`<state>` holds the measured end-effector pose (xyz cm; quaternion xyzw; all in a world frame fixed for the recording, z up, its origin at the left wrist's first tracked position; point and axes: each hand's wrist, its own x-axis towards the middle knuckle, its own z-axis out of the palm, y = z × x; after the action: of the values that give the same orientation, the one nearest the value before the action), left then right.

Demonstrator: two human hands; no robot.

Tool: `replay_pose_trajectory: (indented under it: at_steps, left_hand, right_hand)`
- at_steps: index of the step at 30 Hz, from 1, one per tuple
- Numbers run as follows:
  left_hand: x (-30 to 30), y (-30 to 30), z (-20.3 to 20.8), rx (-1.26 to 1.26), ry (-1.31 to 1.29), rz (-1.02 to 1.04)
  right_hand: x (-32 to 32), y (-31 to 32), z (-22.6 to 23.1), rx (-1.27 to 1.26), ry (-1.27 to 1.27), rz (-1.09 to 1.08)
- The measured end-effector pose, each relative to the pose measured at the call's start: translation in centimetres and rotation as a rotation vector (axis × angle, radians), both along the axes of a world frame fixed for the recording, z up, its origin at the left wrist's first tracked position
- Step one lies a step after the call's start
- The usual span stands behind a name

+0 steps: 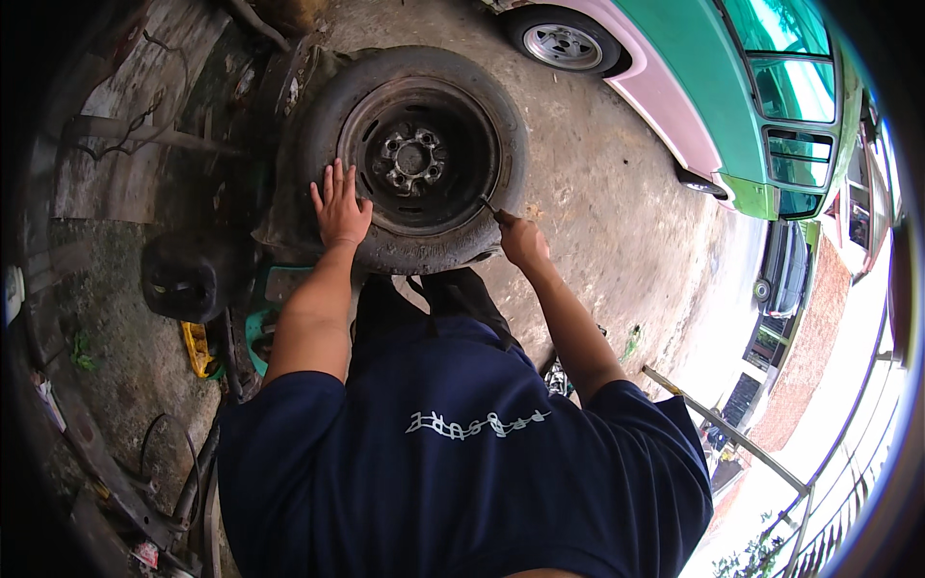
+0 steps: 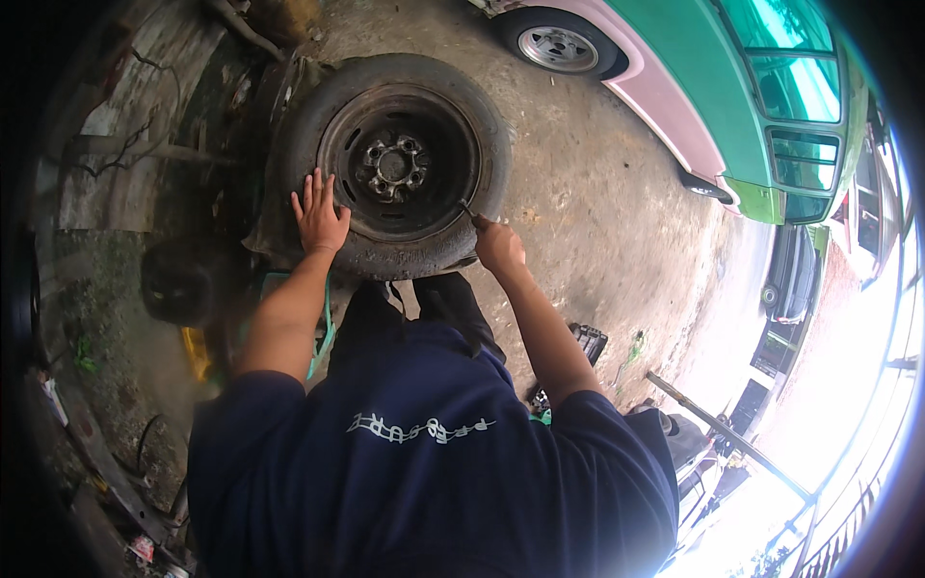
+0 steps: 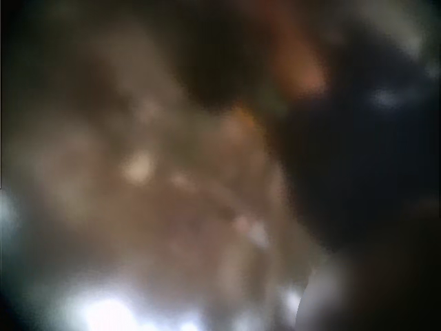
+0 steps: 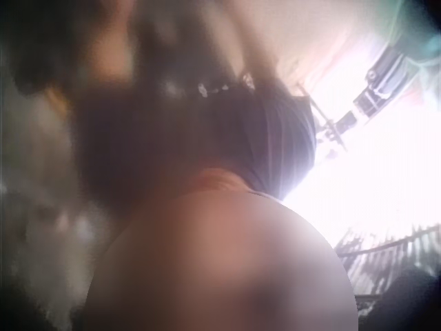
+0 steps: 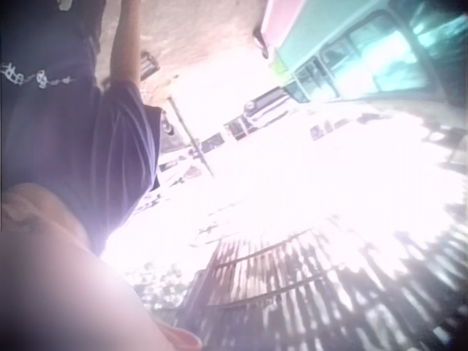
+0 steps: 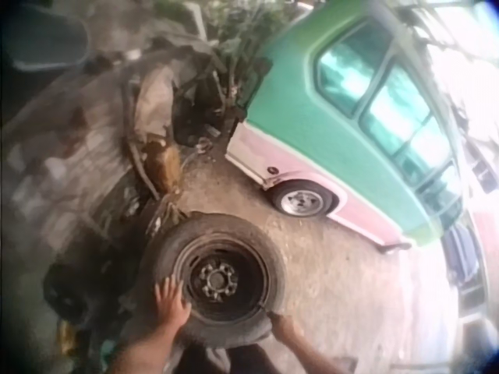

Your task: The person uses a metal scraper to clean the inner rim of a car tire. They hold the tire steady with one hand while scraping the inner edge with the other, working around the circumference.

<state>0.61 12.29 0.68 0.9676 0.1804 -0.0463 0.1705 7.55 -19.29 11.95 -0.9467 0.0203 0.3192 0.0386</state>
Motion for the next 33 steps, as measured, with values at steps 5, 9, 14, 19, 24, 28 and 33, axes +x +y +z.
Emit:
replay_pose_trajectory:
  at_steps: [5, 9, 14, 19, 24, 28, 33]
  left_hand:
    - [0.1, 0.1, -0.2, 0.004, 0.012, -0.004]
    - [0.1, 0.0, 0.1, -0.009, 0.025, 0.005]
    - [0.1, -0.1, 0.3, 0.008, 0.032, 0.011]
    - [0.0, 0.0, -0.1, -0.013, -0.006, 0.022]
    - [-0.3, -0.1, -0.5, -0.023, -0.070, 0.042]
    - [-0.4, 0.0, -0.5, -0.028, -0.032, 0.049]
    - [-0.5, 0.0, -0.9, -0.053, -0.139, 0.080]
  right_hand:
    - [5.1, 0.0, -1.5, 0.057, -0.154, -0.036]
    - [11.1, 2.6, -3.9, 0.051, -0.216, -0.087]
    - [13.8, 6.6, -5.8, 0.221, -0.160, -0.090]
    - [11.6, 5.4, -5.9, 0.379, -0.123, -0.124]
    - [8.7, 0.6, -4.5, 0.258, -0.229, -0.223]
    - [9.5, 2.0, -5.0, 0.288, -0.322, -0.205]
    - [13.8, 6.8, -7.0, 0.397, -0.283, -0.123]
